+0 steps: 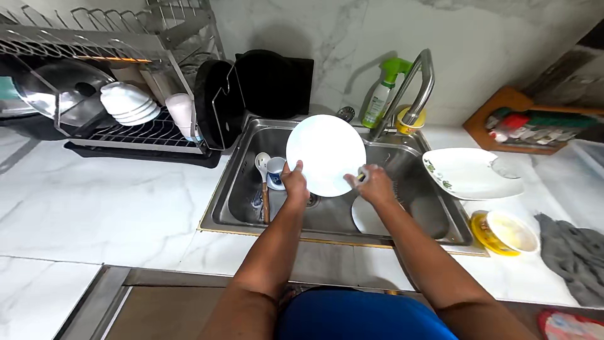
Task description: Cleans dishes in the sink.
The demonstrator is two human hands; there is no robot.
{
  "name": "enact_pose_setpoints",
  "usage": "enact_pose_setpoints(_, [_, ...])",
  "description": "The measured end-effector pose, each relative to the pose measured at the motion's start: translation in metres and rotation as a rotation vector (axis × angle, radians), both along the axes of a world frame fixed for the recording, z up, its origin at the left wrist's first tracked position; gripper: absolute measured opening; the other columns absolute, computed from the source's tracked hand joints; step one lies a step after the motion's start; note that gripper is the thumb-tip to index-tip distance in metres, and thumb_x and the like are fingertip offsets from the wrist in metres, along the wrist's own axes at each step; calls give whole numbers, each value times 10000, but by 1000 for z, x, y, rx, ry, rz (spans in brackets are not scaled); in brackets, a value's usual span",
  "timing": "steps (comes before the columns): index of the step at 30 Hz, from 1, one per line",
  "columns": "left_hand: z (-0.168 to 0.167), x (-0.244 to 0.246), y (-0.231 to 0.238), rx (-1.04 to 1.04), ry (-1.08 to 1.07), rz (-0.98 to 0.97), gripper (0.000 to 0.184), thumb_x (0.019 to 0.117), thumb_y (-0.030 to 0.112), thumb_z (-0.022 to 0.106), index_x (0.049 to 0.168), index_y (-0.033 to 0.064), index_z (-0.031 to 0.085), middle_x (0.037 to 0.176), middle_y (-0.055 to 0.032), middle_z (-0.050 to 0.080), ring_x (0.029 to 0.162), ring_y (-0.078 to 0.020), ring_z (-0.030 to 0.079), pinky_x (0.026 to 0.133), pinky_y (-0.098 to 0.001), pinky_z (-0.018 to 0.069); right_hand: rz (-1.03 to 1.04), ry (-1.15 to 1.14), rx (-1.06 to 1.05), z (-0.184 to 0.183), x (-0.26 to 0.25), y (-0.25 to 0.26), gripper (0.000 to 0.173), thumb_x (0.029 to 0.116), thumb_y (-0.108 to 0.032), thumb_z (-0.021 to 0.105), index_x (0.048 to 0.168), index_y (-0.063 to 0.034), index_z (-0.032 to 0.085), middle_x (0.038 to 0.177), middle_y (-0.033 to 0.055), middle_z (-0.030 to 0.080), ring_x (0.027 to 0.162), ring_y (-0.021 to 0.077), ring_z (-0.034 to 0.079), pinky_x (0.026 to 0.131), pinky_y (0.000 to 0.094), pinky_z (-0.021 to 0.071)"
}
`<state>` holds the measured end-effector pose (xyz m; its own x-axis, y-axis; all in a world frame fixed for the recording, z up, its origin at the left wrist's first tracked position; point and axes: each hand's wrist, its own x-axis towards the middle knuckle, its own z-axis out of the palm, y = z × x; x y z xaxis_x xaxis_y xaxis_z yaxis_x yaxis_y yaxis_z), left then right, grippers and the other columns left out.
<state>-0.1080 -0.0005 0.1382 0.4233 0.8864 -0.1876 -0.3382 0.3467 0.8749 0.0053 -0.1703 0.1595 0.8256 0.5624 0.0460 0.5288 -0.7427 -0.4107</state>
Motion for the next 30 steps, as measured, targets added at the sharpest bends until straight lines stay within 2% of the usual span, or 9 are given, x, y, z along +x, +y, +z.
enact_pose_setpoints(3, [0, -3, 0, 46, 22, -7, 333, 1046, 175, 606, 1350, 42, 583, 1231, -154, 657, 1048, -215, 653, 894, -430, 558, 98, 23, -95, -3, -22, 18, 671, 911, -629, 666, 1172, -12, 703, 1213, 235, 663, 1216, 405, 607, 1025, 582, 480])
enact_pose_setpoints(10, [6, -5, -1, 67, -6, -1, 309, 1046, 149, 603, 1332, 33, 603, 1215, -145, 666, 1036, -189, 651, 894, -401, 554, 33, 29, -98, -9, -3, 27, 563, 900, -546, 707, 1157, -45, 712, 1223, 218, 663, 1209, 400, 611, 992, 598, 491])
enact_pose_setpoints(14, [5, -3, -2, 52, -7, -3, 308, 1045, 149, 605, 1333, 39, 605, 1209, -142, 673, 1025, -193, 659, 884, -407, 558, 137, 27, -119, -11, -20, 35, 564, 929, -553, 647, 1141, -34, 714, 1209, 218, 664, 1219, 398, 597, 1019, 591, 464])
enact_pose_setpoints(17, [3, -3, 0, 45, -4, 9, 307, 1039, 142, 614, 1327, 38, 607, 1220, -152, 669, 1046, -206, 656, 896, -418, 556, 66, 16, -104, -9, -4, 29, 438, 951, -430, 674, 1144, -40, 717, 1222, 222, 663, 1237, 413, 587, 1029, 614, 454])
enact_pose_setpoints(21, [-1, 2, 1, 29, 13, -6, 309, 1044, 158, 607, 1325, 28, 610, 1216, -173, 671, 1050, -235, 659, 895, -433, 554, -87, 4, -48, 6, 13, 21, 579, 985, -498, 644, 1239, 22, 669, 1321, 317, 590, 1295, 488, 529, 1074, 644, 415])
enact_pose_setpoints(24, [0, 4, -4, -5, 31, -37, 308, 1065, 181, 569, 1319, 8, 596, 1197, -199, 663, 1037, -253, 664, 890, -440, 563, 212, 25, 139, -3, -23, 36, 418, 1056, -228, 520, 1331, 73, 614, 1398, 329, 543, 1355, 460, 487, 1160, 539, 383])
enact_pose_setpoints(27, [0, 5, -6, -1, 67, -101, 299, 1092, 195, 512, 1277, -24, 597, 1097, -189, 668, 953, -229, 662, 846, -401, 563, 672, 53, 298, -25, -38, 61, 439, 1004, -26, 448, 1419, 18, 586, 1533, 226, 494, 1485, 343, 400, 1246, 443, 308])
enact_pose_setpoints(28, [-1, 5, -7, 12, 74, -130, 287, 1094, 194, 505, 1240, -29, 610, 1054, -178, 672, 919, -220, 662, 824, -392, 565, 718, -25, 289, -32, -28, 68, 459, 1005, -40, 447, 1444, -25, 578, 1561, 180, 485, 1512, 313, 371, 1264, 456, 276])
enact_pose_setpoints(30, [3, 0, -14, 55, 93, -202, 289, 1088, 185, 519, 1256, -30, 616, 1099, -173, 688, 955, -193, 684, 852, -371, 583, 547, -187, 251, -32, 8, 71, 473, 1008, -72, 499, 1477, -97, 560, 1618, 140, 422, 1543, 314, 313, 1270, 549, 212])
